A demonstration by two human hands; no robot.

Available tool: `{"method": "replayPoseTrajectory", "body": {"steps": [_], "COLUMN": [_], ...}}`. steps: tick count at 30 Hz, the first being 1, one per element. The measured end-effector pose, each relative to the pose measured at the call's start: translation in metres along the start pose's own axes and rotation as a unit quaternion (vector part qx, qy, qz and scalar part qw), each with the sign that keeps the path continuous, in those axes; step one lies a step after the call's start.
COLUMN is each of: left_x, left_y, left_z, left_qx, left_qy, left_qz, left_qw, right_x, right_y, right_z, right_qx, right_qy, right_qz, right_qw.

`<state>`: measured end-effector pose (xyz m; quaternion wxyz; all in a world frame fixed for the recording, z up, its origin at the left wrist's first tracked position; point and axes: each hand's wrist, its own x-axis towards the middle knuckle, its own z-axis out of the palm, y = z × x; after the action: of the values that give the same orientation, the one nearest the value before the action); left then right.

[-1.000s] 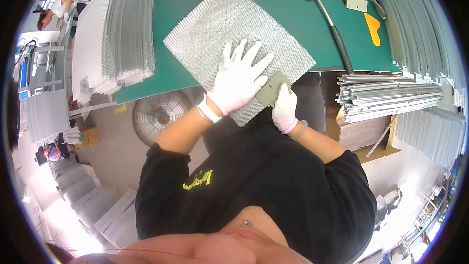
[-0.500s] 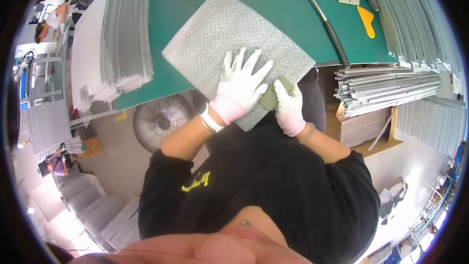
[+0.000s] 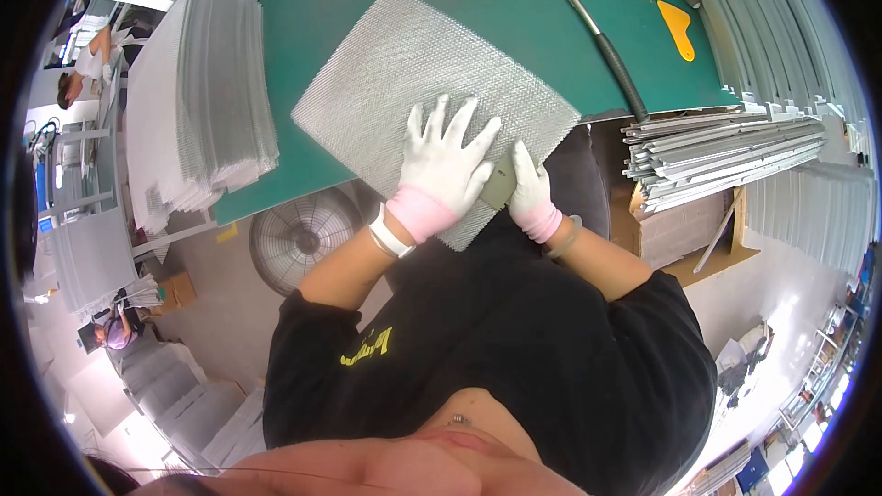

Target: Assembling metal mesh filters by placing mesh into frames and securing them with an electric screwdriver and a hammer.

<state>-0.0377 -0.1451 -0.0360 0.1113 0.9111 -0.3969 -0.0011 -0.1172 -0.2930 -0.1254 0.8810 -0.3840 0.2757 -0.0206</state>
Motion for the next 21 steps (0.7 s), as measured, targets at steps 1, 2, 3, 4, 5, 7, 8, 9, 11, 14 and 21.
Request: {"method": "replayPoseTrajectory", "body": {"steps": [1,2,3,4,5,7,8,9,11,14,21], "left_x": [0.0,0.001,0.003,0.005,0.01,0.016,0.017,0.017,0.019,0.019,0.022], "left_y": [0.0,-0.002,-0.007,-0.013,-0.024,-0.041,-0.044,-0.047,-0.052,-0.055,-0.05], "left_z": [0.001,0.001,0.001,0.0,-0.003,-0.011,-0.014,-0.016,-0.019,-0.02,-0.02], "left_qx": [0.006,0.004,0.014,0.023,0.022,-0.009,-0.02,-0.019,-0.071,-0.087,-0.105], "left_qy": [-0.001,-0.001,-0.008,-0.015,-0.016,-0.02,-0.023,-0.023,-0.041,-0.035,-0.03], "left_qz": [-0.003,-0.001,0.003,0.009,0.035,0.069,0.077,0.078,0.096,0.096,0.068], "left_qw": [1.0,1.0,1.0,1.0,0.999,0.997,0.997,0.997,0.992,0.991,0.992], "right_x": [-0.002,-0.002,0.002,0.002,0.007,0.013,0.013,0.013,0.018,0.017,0.029], "right_y": [-0.007,-0.011,-0.01,-0.014,-0.011,0.004,0.004,0.003,0.009,0.004,0.007], "right_z": [0.009,0.014,0.012,0.014,0.008,0.003,0.001,-0.003,-0.008,-0.011,-0.028], "right_qx": [-0.027,-0.055,-0.064,-0.108,-0.105,-0.101,-0.1,-0.123,-0.11,-0.17,-0.201], "right_qy": [0.001,0.002,-0.027,-0.056,-0.106,-0.165,-0.166,-0.163,-0.166,-0.189,-0.225], "right_qz": [0.018,0.036,0.045,0.057,0.081,0.067,0.066,0.06,0.044,-0.003,0.017], "right_qw": [0.999,0.998,0.997,0.991,0.985,0.979,0.979,0.977,0.979,0.967,0.953]}}
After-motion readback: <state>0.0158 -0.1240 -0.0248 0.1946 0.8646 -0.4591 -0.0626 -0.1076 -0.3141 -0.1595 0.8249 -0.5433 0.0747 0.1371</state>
